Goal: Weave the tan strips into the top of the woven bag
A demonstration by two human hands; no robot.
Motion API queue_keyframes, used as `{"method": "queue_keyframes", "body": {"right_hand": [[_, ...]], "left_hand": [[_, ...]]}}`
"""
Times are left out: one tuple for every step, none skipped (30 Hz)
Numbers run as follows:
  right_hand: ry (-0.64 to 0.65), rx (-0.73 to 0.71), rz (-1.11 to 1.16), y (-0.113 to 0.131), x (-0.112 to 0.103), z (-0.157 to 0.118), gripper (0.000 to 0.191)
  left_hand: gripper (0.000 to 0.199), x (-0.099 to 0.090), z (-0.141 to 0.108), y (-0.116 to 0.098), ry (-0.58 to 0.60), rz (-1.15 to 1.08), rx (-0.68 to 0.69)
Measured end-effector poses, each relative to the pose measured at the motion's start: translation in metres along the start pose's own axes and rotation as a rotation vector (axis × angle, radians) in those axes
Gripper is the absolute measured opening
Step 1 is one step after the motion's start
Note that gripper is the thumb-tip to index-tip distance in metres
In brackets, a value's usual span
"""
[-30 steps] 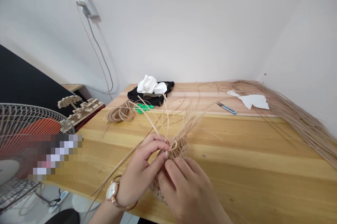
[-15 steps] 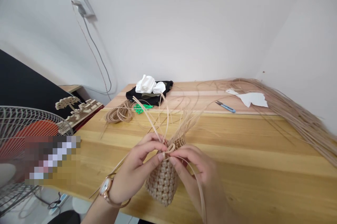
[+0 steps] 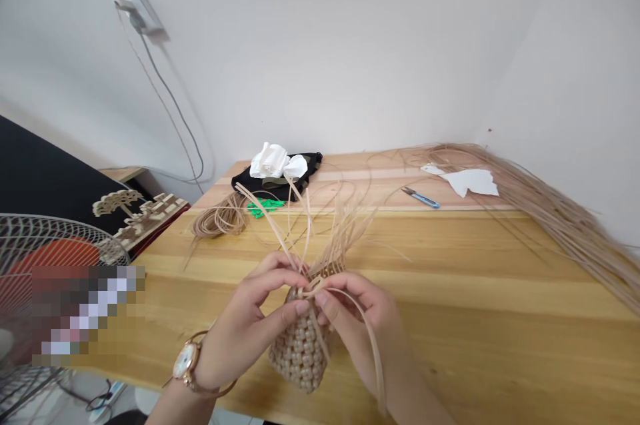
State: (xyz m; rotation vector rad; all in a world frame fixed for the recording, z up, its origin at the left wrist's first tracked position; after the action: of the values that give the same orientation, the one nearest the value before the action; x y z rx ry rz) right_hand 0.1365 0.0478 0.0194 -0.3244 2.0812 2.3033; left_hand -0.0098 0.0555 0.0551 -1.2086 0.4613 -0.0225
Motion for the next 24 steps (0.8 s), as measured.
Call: {"method": "queue_keyframes", "body": {"right_hand": [[0.016, 0.042, 0.063, -0.003, 0.001, 0.000, 0.019], [0.026, 0.078, 0.109, -0.005, 0.003, 0.000, 0.021], [0.032, 0.106, 0.131, -0.008, 0.004, -0.001, 0.022], [0.033, 0.121, 0.127, -0.010, 0.005, -0.003, 0.022], [0.027, 0.122, 0.096, -0.012, 0.007, -0.005, 0.021], [0.013, 0.104, 0.035, -0.013, 0.008, -0.007, 0.019], [-0.010, 0.061, -0.046, -0.012, 0.009, -0.010, 0.016], [-0.035, -0.003, -0.135, -0.010, 0.010, -0.012, 0.012], [-0.060, -0.076, -0.227, -0.007, 0.010, -0.014, 0.007], [-0.080, -0.148, -0.314, -0.003, 0.011, -0.016, 0.004], [-0.094, -0.213, -0.390, 0.001, 0.012, -0.017, 0.005], [-0.098, -0.263, -0.448, 0.004, 0.013, -0.019, 0.008], [-0.093, -0.287, -0.486, 0.007, 0.013, -0.020, 0.009], [-0.086, -0.282, -0.506, 0.008, 0.014, -0.021, 0.010], [-0.080, -0.247, -0.501, 0.008, 0.014, -0.022, 0.010], [-0.063, -0.188, -0.467, 0.006, 0.014, -0.023, 0.010], [-0.037, -0.109, -0.404, 0.002, 0.015, -0.024, 0.010], [-0.003, -0.023, -0.316, -0.002, 0.016, -0.025, 0.011], [0.032, 0.058, -0.212, -0.006, 0.018, -0.026, 0.011], [0.062, 0.125, -0.111, -0.011, 0.020, -0.027, 0.011], [0.078, 0.174, -0.029, -0.014, 0.021, -0.027, 0.012], [0.076, 0.205, 0.027, -0.017, 0.023, -0.027, 0.014], [0.056, 0.220, 0.057, -0.020, 0.023, -0.027, 0.016], [0.031, 0.219, 0.070, -0.021, 0.023, -0.027, 0.017]], "left_hand": [[0.010, 0.000, 0.000, 0.000, -0.003, 0.003, -0.002], [0.009, 0.000, 0.000, 0.000, -0.009, 0.005, -0.005], [0.009, 0.000, 0.000, 0.000, -0.015, 0.008, -0.010], [0.009, 0.000, 0.000, -0.001, -0.021, 0.010, -0.014], [0.009, 0.001, 0.000, -0.001, -0.025, 0.011, -0.018], [0.009, 0.001, 0.000, -0.001, -0.031, 0.012, -0.019], [0.009, 0.001, 0.000, -0.001, -0.036, 0.011, -0.019], [0.009, 0.001, 0.000, -0.001, -0.041, 0.010, -0.019], [0.009, 0.001, 0.001, -0.001, -0.046, 0.009, -0.018], [0.009, 0.001, 0.001, -0.001, -0.051, 0.008, -0.018], [0.009, 0.000, 0.001, 0.000, -0.055, 0.008, -0.017], [0.009, 0.000, 0.002, 0.000, -0.057, 0.009, -0.017], [0.009, 0.000, 0.002, 0.001, -0.056, 0.009, -0.017], [0.009, 0.000, 0.002, 0.001, -0.056, 0.009, -0.016], [0.009, 0.000, 0.002, 0.002, -0.057, 0.009, -0.013], [0.008, 0.001, 0.002, 0.002, -0.062, 0.010, -0.011], [0.008, 0.001, 0.001, 0.002, -0.071, 0.013, -0.007], [0.008, 0.001, 0.001, 0.002, -0.080, 0.018, -0.004], [0.008, 0.001, 0.001, 0.001, -0.088, 0.022, -0.001], [0.008, 0.002, 0.001, 0.001, -0.094, 0.025, -0.001], [0.008, 0.002, 0.001, 0.001, -0.097, 0.027, -0.002], [0.008, 0.002, 0.001, 0.001, -0.098, 0.029, -0.005], [0.008, 0.003, 0.001, 0.000, -0.099, 0.032, -0.009], [0.008, 0.003, 0.002, 0.000, -0.101, 0.033, -0.010]]}}
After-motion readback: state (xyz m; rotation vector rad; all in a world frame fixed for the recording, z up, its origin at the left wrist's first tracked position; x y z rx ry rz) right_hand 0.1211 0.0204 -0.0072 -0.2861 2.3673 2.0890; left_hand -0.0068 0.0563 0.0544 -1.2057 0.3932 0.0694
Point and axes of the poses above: each hand's wrist, its own z-axis towards the middle knuckle, its own x-axis out of the palm, y = z × x, the point moved 3 cm from there along z, towards the middle knuckle, and after that the axes turned 7 degrees about -z, right-handed, at the moved point
